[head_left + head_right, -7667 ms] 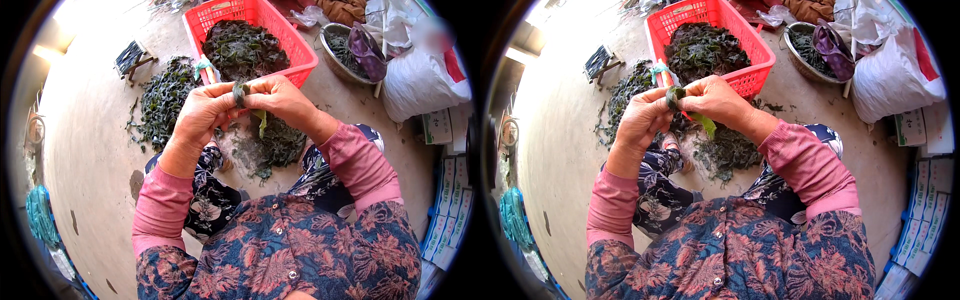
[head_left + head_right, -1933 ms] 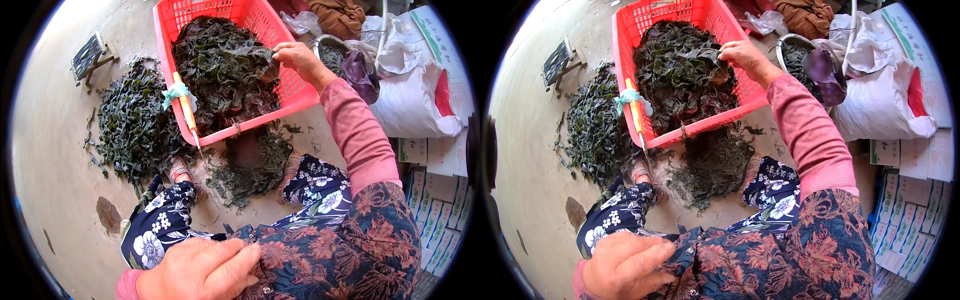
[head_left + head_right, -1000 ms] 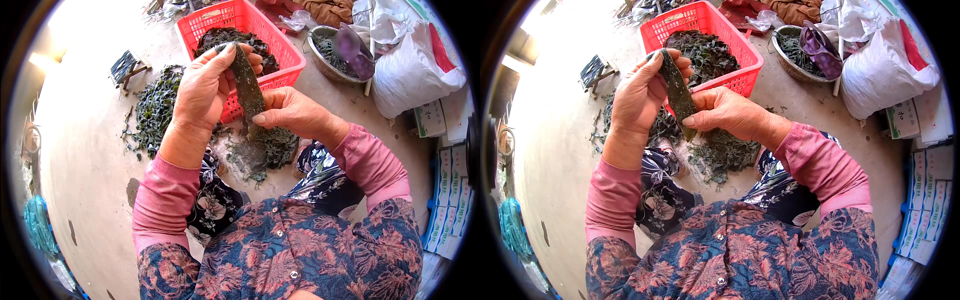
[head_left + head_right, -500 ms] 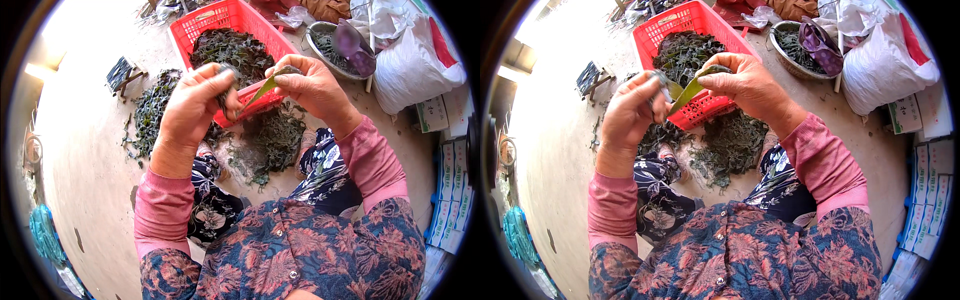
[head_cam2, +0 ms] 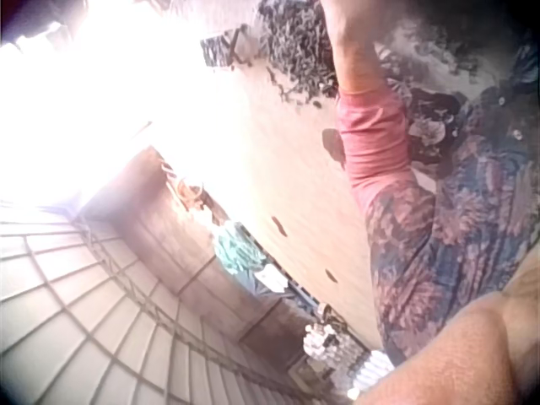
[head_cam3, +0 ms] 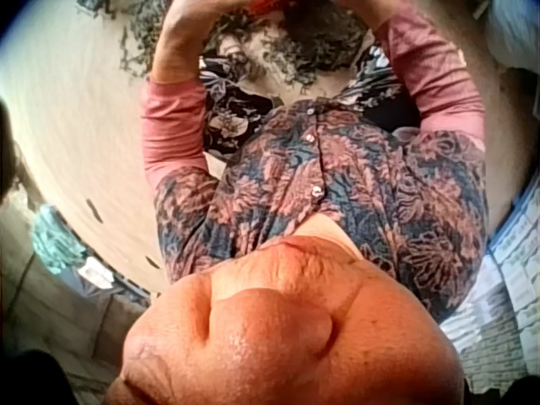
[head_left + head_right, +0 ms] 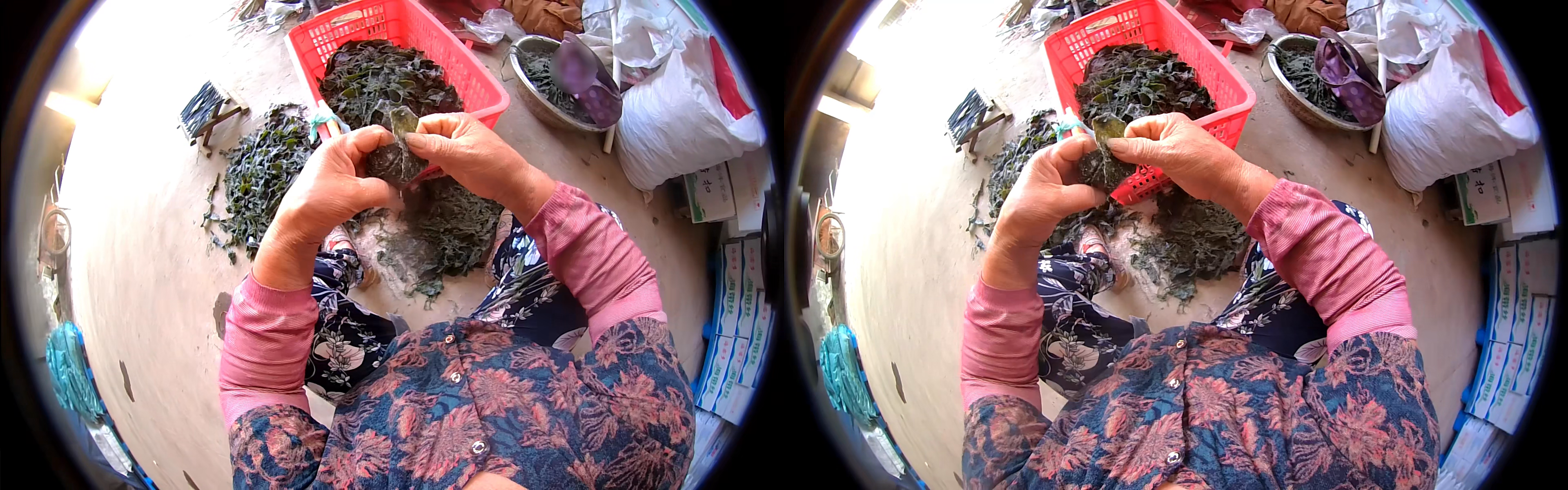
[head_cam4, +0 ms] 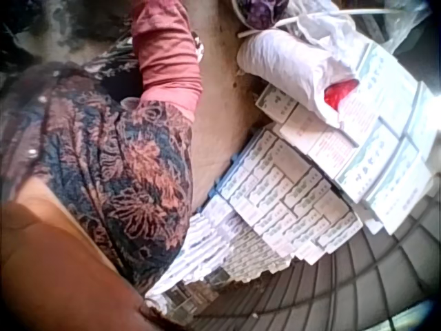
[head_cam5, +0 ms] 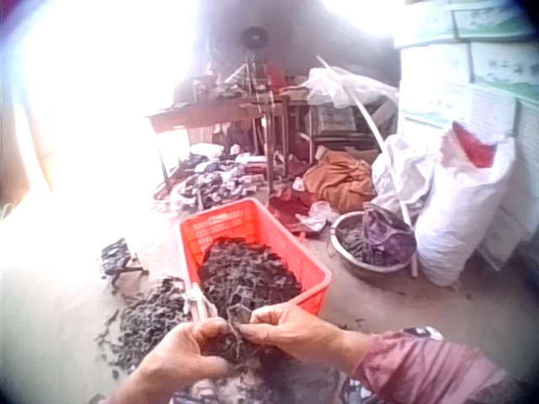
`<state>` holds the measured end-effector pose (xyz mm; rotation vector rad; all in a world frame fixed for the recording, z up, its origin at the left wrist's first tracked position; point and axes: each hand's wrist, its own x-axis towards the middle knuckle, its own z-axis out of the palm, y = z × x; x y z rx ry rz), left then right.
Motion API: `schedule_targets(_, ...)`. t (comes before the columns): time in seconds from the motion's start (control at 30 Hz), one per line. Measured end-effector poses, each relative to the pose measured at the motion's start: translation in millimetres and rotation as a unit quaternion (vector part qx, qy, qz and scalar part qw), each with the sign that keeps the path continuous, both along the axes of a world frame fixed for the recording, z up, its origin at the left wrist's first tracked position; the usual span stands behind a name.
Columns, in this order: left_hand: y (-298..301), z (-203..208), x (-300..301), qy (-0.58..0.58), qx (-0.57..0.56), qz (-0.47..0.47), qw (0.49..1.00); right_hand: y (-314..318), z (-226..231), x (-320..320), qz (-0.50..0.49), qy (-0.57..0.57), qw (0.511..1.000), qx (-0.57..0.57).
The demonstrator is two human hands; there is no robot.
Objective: The person picks up pieces of seaweed from a red plastic basket by hand, inspecting and unfolding each piece before placing it into a pile on the floor.
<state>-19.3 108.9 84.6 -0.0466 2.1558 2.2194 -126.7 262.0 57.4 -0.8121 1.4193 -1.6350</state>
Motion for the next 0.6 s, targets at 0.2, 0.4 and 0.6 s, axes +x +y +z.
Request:
schedule_targets(0.2,3,-23,-7,0.244,-0.295,0.245,0.891,-2,-8,3,0.009,0.033,0.999,-0.035)
schedule_targets(0.4,-1,-22,6,-0.080,0.072,0.160,0.981,-3,-7,2,0.016,0.130,0.989,-0.066)
schedule_targets(0.6,10,-22,11,-0.037,0.180,0.095,0.978,-5,-11,3,0.010,0.101,0.994,-0.041)
